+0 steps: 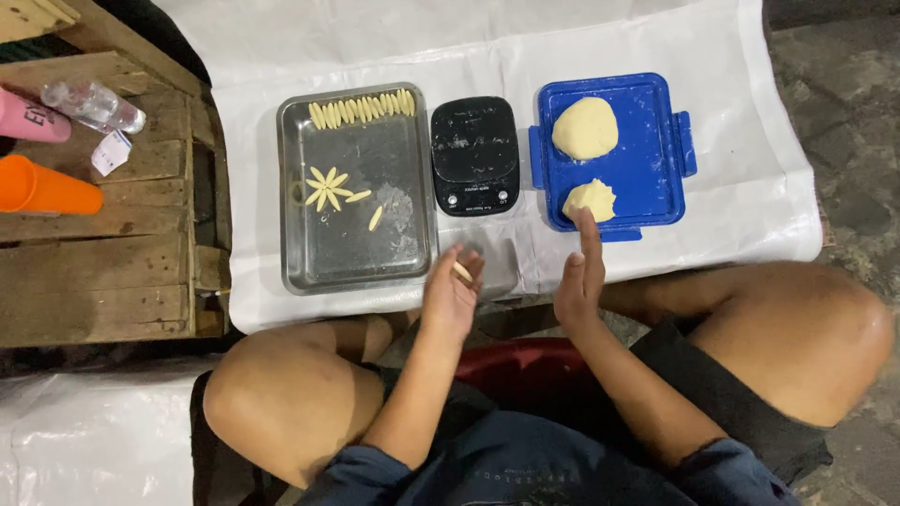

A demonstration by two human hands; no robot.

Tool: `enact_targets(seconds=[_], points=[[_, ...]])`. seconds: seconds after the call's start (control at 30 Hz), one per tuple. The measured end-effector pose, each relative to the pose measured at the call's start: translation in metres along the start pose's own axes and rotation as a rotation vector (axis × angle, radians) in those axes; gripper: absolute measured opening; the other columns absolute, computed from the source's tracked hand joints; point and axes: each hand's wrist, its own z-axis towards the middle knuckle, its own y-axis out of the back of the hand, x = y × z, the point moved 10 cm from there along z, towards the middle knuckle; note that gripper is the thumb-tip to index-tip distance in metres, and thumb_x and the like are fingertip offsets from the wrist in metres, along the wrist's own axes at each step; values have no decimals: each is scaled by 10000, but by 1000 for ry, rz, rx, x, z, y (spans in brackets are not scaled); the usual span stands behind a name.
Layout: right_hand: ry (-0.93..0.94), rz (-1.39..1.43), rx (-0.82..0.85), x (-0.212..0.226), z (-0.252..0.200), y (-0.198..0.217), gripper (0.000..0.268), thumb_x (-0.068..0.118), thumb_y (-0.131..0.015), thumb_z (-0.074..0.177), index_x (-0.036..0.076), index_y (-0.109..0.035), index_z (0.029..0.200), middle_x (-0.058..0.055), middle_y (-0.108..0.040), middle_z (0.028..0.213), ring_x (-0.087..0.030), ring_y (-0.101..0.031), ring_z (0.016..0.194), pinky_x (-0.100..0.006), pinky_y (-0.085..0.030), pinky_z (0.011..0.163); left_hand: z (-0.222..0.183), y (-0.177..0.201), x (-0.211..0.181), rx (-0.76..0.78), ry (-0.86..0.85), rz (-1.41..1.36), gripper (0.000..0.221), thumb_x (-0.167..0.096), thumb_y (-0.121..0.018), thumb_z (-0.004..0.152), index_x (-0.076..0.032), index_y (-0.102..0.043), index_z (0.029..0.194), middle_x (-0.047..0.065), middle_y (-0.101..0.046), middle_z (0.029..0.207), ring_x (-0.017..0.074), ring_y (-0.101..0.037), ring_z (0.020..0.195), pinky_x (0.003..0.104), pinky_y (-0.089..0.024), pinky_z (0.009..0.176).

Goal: Shaping small pieces of dough into thin strips and arranging them on a metal tray.

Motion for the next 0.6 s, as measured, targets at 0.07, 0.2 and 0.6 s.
enact_targets(seconds=[0.07,0.2,0.6], points=[[13,33,34,0,-1,-6,574,313,-277,1135,-14,-294,1606,-200,-420,1595,-315,-372,1495,-473,-241,1279,-11,-9,-34,-1,-123,85,160,-297,-646,996,-176,-666,1098,49,-759,988,196,-764,871,283,-608,707],[37,57,66,10,0,-11,538,263,-301,1140,-8,-295,1605,-188,-463,1568,-305,-404,1480,-463,-247,1272,19,20,-64,-20,-174,-49,231,-364,-654,982,-186,-637,1128,38,-750,1060,192,-754,980,311,-608,821],[-32,79,96,2,-1,-13,482,183,-377,1119,-39,-369,1547,-219,-559,1452,-392,-485,1408,-551,-301,1217,-75,-17,-207,-182,-1033,893,291,-81,-680,969,-47,-654,1256,131,-719,879,181,-757,713,282,-606,628]])
